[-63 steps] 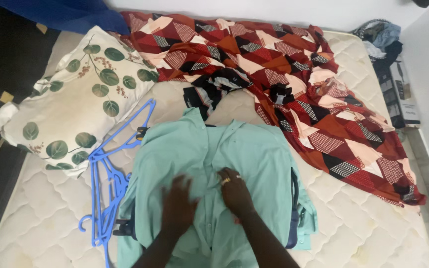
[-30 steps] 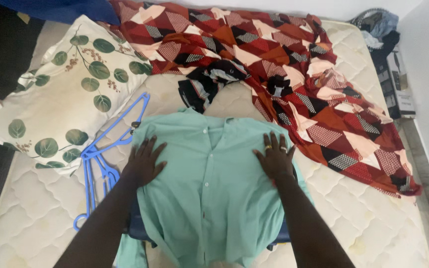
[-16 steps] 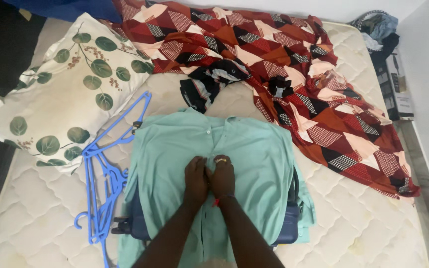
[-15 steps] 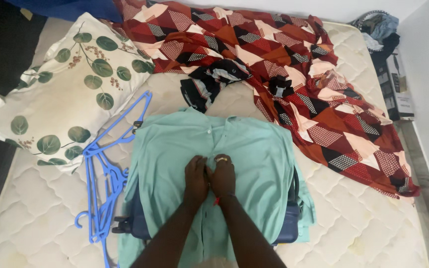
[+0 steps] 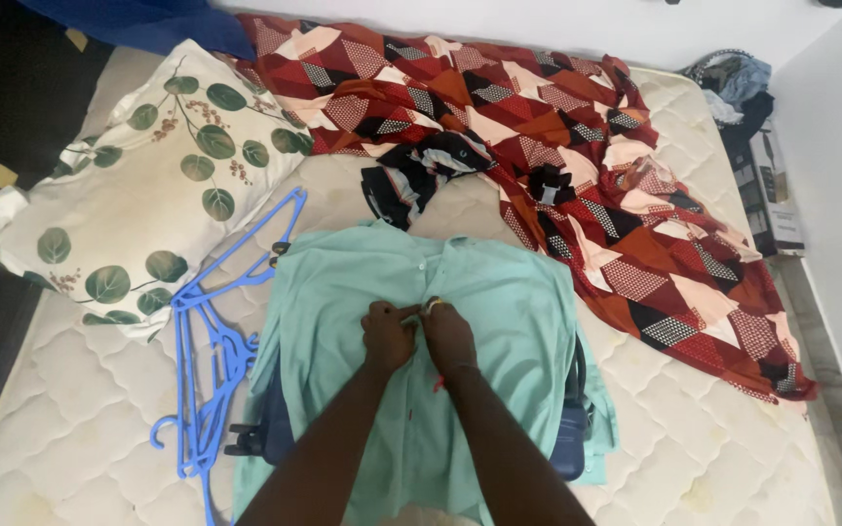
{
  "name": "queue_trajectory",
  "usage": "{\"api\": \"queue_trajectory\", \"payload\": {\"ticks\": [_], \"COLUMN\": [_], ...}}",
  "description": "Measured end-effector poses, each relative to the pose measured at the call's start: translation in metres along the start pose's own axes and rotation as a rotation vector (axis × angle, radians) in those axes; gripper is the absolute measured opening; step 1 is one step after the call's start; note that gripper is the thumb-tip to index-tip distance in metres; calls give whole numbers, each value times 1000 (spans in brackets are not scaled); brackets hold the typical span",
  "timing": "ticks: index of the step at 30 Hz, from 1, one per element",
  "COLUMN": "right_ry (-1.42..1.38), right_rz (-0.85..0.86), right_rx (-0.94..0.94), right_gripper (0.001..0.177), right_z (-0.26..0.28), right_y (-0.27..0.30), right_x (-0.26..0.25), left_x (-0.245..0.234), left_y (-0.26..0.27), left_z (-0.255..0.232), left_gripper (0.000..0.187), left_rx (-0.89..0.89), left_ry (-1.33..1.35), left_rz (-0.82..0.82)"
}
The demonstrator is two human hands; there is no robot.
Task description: The person buttons a light green short-sleeved shirt laid on a bed, places it on a blue plastic hanger, smooths the fabric, then walks to a wardrobe and hangs the shirt on the rod among other garments.
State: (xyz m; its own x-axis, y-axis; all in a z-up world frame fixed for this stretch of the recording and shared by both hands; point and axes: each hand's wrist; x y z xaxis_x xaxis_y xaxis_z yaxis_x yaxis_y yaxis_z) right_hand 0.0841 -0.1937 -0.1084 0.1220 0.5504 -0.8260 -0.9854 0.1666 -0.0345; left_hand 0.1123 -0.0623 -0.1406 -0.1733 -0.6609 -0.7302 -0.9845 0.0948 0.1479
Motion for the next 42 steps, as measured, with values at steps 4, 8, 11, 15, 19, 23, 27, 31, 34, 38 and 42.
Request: {"api": "queue_trajectory", "payload": {"ticks": [4,8,11,15,19,23,27,31,34,38,42], "right_ry": [168,210,151,194,216,-35,-251,-320,-277,-218,-140], "right_rz": [81,-26,25,88,141,75,16,-31,-92,-277,-77], "right_rx": [-18,-130,-50,-20,-3,34,21,18,166,-75,-157], "right_gripper": [17,12,14,14,26,21,21,23,20,18,30], "right_z": [-7,-17,-18,-15,-13,-26,-37,-29,-15,1,0], "right_y": [-15,-22,-17,-16,-23,-13,1,5,10,31,73], "right_x": [9,17,19,15,12,2,-9,-11,-10,-18,-35], "left_x": [11,18,12,-1,-17,-28,-20,-3,2,-23,-76], "left_y": [-8,-17,-18,-18,-14,-5,-2,-4,-12,10,74], "left_z": [17,18,16,4,-15,-28,-27,-7,10,29,59], "left_gripper": [37,33,24,23,18,15,10,11,14,29,54], "left_rx": [156,25,49,-37,-142,-142,-154,-11,141,362,348], "left_ry": [-32,23,23,69,10,-3,-56,68,220,280,-86], "left_rz": [-100,-47,-4,86,105,65,69,-68,-110,-264,-525]}}
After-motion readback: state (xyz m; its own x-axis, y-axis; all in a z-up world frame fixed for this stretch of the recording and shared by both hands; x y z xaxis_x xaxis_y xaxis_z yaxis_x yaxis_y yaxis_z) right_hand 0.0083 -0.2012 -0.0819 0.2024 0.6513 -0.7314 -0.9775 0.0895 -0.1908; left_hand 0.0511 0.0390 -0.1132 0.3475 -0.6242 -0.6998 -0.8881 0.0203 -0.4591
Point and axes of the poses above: each hand's wrist, its own y-axis away from the middle knuckle, its own x-axis out of the palm, z = x × y, and after that the axes turned 1 degree about -z, right-handed
